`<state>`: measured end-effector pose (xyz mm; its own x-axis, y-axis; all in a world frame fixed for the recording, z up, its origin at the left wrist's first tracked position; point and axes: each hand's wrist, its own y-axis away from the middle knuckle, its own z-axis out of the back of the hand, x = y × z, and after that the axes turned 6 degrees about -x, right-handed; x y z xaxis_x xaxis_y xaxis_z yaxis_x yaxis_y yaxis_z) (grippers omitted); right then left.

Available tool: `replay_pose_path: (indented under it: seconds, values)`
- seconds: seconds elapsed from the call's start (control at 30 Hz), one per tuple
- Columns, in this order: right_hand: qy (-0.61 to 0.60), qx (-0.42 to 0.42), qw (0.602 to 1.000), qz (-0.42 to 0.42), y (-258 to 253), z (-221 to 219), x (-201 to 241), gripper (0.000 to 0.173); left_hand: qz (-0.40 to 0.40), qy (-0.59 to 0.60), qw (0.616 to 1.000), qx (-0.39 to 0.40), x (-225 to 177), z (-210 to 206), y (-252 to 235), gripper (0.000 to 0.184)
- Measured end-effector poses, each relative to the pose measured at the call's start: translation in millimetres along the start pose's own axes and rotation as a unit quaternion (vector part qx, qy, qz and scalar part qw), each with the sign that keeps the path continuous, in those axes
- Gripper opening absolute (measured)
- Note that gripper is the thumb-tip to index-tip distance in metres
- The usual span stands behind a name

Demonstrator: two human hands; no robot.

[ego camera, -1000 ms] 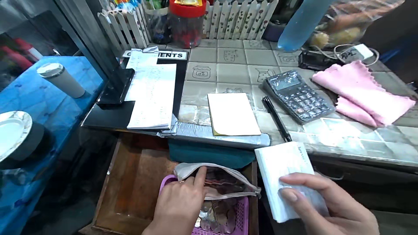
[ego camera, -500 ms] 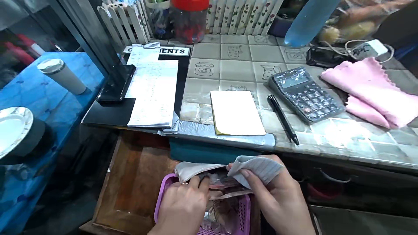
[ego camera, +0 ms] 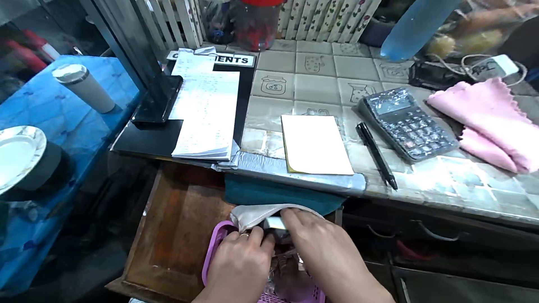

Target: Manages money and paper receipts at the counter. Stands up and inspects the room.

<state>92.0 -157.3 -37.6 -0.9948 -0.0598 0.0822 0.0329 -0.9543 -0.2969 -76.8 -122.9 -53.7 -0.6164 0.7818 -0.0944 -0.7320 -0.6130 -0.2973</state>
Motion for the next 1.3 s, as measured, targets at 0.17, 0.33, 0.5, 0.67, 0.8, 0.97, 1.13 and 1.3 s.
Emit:
replay_pose_path:
  seconds: [0.17, 0.33, 0.5, 0.67, 0.8, 0.97, 1.13, 1.3]
  values:
    - [0.024, 0.205, 0.978, -0.044, -21, 2, 11, 0.008, -0.012, -0.002, 1.000, 0.006, 3, 4, 4, 0.028]
    - [-0.040, 0.103, 0.994, 0.014, -2, 20, 0, 0.019, -0.016, 0.049, 0.998, 0.041, 7, 10, 9, 0.026]
    - [-0.021, -0.002, 0.999, 0.031, 4, 7, -4, 0.026, -0.025, 0.069, 0.996, 0.052, 10, 9, 11, 0.031]
    - [-0.029, 0.018, 0.999, 0.002, 1, -5, -12, 0.016, -0.012, 0.080, 0.996, 0.040, 10, 7, 9, 0.032]
    - [-0.108, -0.003, 0.993, 0.035, 13, 24, -15, 0.029, 0.012, 0.059, 0.997, 0.043, 8, 9, 9, 0.030]
    - [-0.142, -0.002, 0.988, 0.067, 19, 15, -22, 0.031, 0.017, 0.037, 0.998, 0.048, 6, 9, 7, 0.032]
    - [-0.132, -0.016, 0.991, 0.030, 1, 10, -30, 0.036, 0.006, 0.021, 1.000, 0.015, 7, 6, 5, 0.031]
    - [-0.136, 0.008, 0.990, 0.024, -8, 8, -38, 0.037, -0.004, 0.023, 1.000, 0.021, 9, 7, 5, 0.035]
